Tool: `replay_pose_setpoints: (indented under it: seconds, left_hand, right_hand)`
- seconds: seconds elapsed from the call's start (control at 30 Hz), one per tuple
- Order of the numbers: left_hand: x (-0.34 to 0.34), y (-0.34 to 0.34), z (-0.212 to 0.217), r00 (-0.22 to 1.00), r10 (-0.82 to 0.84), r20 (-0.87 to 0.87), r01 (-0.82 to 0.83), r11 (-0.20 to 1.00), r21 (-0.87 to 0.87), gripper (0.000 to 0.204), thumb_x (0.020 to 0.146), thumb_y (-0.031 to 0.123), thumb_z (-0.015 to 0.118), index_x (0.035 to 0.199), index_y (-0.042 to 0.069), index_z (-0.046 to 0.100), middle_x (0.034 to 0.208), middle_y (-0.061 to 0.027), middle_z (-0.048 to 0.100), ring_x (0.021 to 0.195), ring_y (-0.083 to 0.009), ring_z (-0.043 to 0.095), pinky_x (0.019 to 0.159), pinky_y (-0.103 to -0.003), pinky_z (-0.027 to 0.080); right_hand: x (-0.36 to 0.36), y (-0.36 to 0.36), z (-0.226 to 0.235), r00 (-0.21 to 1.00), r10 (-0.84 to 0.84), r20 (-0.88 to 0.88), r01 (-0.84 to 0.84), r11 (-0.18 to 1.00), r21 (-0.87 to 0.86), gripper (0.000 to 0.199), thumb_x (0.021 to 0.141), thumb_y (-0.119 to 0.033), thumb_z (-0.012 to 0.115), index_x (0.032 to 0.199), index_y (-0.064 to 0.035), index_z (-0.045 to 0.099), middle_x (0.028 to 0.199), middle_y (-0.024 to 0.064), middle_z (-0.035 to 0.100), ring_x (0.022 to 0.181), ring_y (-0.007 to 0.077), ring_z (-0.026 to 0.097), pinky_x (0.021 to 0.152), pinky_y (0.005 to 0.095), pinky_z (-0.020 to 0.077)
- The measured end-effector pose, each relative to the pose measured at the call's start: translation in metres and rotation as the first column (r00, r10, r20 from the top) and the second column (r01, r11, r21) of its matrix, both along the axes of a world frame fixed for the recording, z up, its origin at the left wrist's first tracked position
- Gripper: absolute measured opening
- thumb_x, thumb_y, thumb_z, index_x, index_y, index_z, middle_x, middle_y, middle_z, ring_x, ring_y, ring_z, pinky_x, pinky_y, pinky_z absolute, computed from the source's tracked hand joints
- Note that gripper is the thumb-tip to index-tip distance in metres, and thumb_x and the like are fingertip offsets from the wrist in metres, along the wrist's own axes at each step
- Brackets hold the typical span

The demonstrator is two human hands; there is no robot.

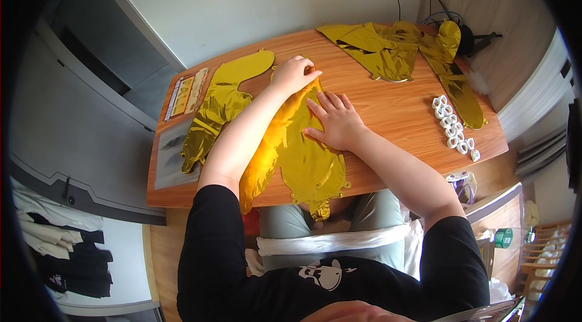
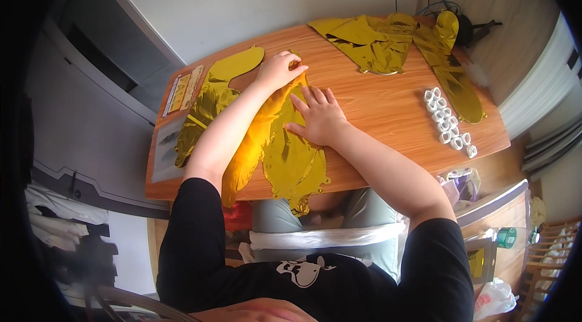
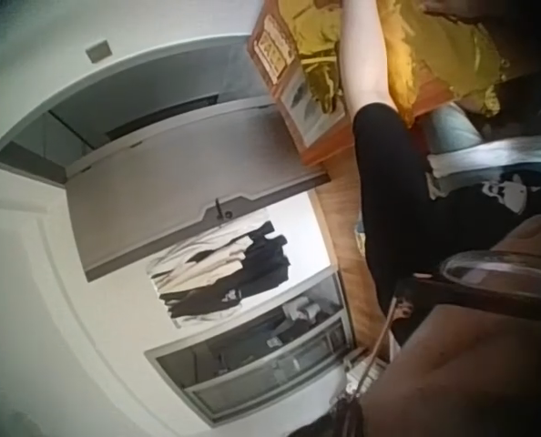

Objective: The person is folding a large gold foil letter-shaped balloon into a compact square at a desk.

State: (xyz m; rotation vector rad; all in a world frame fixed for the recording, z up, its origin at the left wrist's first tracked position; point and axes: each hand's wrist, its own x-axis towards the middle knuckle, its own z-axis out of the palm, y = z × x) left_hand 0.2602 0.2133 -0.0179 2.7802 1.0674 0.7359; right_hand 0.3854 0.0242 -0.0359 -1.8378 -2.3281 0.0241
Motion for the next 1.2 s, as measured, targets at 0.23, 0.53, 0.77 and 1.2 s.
replay_pose_setpoints:
  seconds: [0.23,0.53,0.77,1.2]
  left_hand:
    - [0.002,-0.006,-0.001,0.998,0.018,-0.054,-0.008,0.985,0.172,0.034,0.091,0.046,0.07,0.105,0.015,0.07,0.108,-0.0033,0.072,0.096,-0.0292,0.071,0.08,-0.042,0.057]
    - [-0.004,0.007,-0.02,0.99,-0.127,0.054,0.103,0.939,0.327,0.029,0.087,0.044,0.074,0.095,0.017,0.081,0.1,-0.0011,0.074,0.09,-0.025,0.072,0.076,-0.039,0.058]
    - [-0.005,0.016,-0.024,0.996,-0.086,0.002,0.082,0.96,0.269,0.03,0.087,0.044,0.074,0.097,0.018,0.082,0.1,-0.0025,0.076,0.096,-0.0227,0.071,0.091,-0.044,0.053]
    - [-0.002,0.005,-0.011,0.989,0.039,-0.141,0.009,0.944,0.329,0.033,0.087,0.051,0.072,0.103,0.024,0.082,0.121,0.0023,0.07,0.122,-0.0209,0.055,0.106,-0.049,0.033]
  right_hand:
    - [0.0,-0.002,0.002,1.0,-0.005,0.008,0.006,1.0,-0.031,0.086,0.098,-0.073,0.037,0.163,-0.0164,0.026,0.167,0.0181,0.025,0.155,0.0361,0.02,0.126,0.0523,0.0146]
    - [-0.003,-0.003,0.006,1.0,0.0,0.012,0.001,0.999,-0.045,0.087,0.098,-0.074,0.036,0.163,-0.0164,0.026,0.168,0.0179,0.023,0.156,0.0356,0.019,0.127,0.0521,0.0134]
    - [-0.005,-0.002,0.006,1.0,-0.001,0.001,0.001,0.999,-0.036,0.087,0.098,-0.074,0.036,0.162,-0.0164,0.026,0.168,0.0178,0.023,0.156,0.0356,0.019,0.127,0.0521,0.0135]
    - [-0.003,-0.002,0.002,1.0,-0.003,0.008,0.003,1.0,-0.019,0.087,0.098,-0.074,0.035,0.162,-0.0167,0.026,0.168,0.0177,0.023,0.155,0.0356,0.02,0.126,0.0521,0.0145]
